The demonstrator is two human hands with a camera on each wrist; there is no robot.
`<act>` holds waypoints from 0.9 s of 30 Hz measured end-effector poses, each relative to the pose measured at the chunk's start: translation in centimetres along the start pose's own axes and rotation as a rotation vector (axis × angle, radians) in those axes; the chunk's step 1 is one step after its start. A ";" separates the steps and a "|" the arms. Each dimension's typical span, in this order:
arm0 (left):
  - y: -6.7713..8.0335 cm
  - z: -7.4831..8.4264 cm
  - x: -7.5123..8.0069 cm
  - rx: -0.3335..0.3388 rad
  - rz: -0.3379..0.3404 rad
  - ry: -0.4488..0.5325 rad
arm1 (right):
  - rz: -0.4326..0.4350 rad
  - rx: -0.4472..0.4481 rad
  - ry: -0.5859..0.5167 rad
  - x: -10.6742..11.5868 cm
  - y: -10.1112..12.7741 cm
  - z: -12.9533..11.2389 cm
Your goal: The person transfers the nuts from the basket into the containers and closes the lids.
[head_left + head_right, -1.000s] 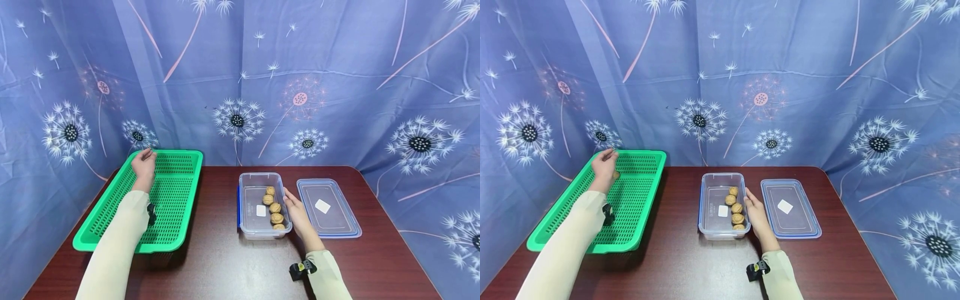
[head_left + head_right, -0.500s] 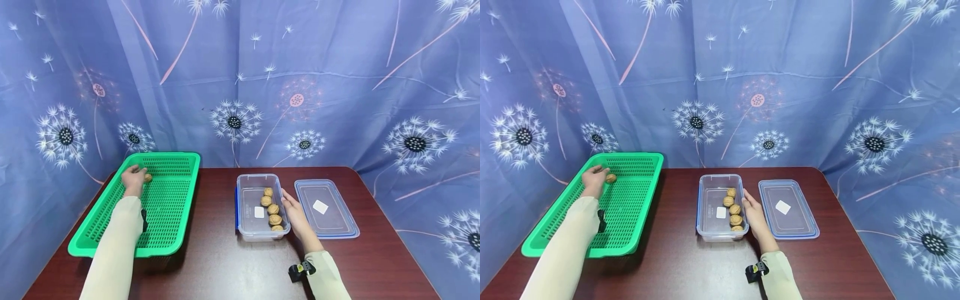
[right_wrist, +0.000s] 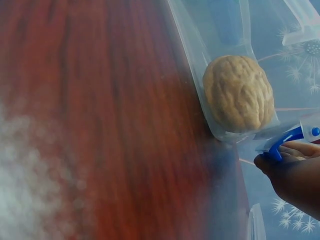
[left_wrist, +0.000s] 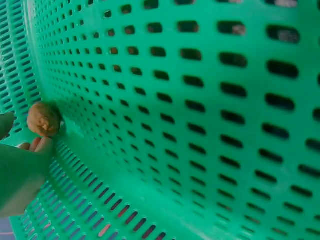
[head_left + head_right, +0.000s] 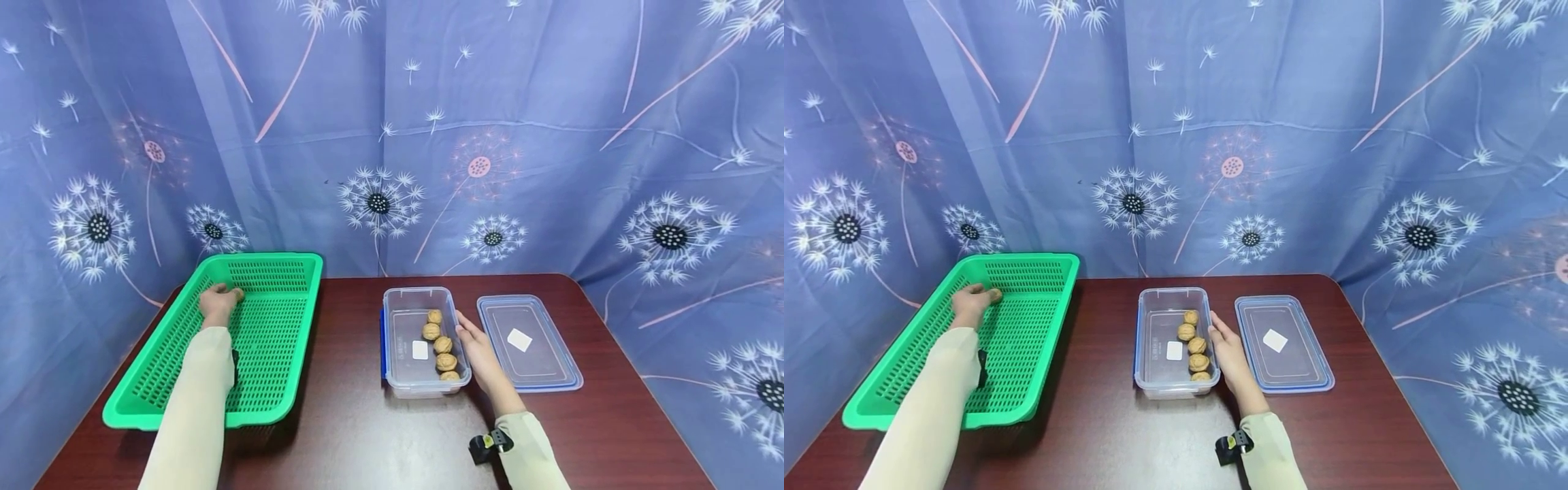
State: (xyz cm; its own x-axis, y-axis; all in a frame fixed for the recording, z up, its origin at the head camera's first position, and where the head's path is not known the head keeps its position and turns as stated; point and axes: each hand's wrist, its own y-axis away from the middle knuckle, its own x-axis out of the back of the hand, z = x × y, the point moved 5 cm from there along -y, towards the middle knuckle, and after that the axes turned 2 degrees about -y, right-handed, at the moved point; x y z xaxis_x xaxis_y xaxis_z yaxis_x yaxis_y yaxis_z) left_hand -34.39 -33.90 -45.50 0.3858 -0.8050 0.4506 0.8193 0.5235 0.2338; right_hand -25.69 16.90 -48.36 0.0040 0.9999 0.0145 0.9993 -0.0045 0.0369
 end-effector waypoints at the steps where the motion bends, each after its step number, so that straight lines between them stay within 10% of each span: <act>1: 0.0 -0.1 -0.1 0.006 -0.006 -0.006 | 0.001 0.000 0.000 0.0 0.0 0.0; 27: -0.6 -0.2 -0.7 0.022 0.079 -0.139 | 0.009 -0.008 0.012 0.1 0.0 0.0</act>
State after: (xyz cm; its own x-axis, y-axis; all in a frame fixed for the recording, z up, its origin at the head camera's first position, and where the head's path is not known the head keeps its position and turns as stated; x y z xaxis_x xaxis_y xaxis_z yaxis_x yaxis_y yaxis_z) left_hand -35.04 -33.66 -46.12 0.3851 -0.7152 0.5832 0.7786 0.5911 0.2107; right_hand -25.71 16.96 -48.39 0.0127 0.9996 0.0269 0.9989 -0.0139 0.0448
